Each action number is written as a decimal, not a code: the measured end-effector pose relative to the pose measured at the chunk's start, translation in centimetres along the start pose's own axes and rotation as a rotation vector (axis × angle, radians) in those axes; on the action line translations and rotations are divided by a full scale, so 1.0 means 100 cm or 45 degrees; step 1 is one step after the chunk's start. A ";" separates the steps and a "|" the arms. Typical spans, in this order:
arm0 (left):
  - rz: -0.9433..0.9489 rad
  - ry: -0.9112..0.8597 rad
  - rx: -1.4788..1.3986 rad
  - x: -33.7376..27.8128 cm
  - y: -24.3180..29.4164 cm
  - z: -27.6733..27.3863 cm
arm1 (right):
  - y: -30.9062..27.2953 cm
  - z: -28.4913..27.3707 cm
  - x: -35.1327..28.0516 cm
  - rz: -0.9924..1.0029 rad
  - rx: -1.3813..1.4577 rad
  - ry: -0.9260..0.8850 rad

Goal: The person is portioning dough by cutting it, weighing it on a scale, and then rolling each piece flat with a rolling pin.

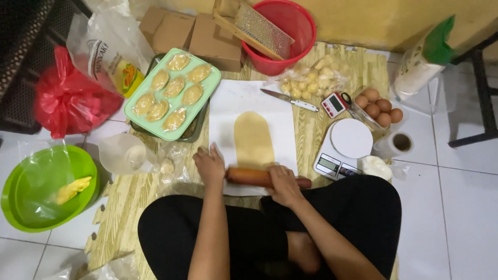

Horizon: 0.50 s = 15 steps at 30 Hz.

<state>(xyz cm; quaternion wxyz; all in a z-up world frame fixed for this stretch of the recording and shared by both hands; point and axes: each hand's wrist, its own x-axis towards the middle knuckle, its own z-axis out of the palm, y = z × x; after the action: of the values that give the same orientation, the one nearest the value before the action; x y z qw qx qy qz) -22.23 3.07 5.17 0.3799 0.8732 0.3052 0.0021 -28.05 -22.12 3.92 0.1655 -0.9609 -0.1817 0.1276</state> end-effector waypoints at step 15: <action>0.878 -0.146 0.388 0.040 0.058 0.085 | 0.041 -0.007 0.046 0.872 0.532 0.377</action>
<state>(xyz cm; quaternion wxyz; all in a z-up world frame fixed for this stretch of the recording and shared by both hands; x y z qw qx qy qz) -13.86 -3.48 2.03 0.2391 0.9698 -0.0314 0.0355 -22.46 -24.11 2.18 0.3289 -0.9195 0.2036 0.0698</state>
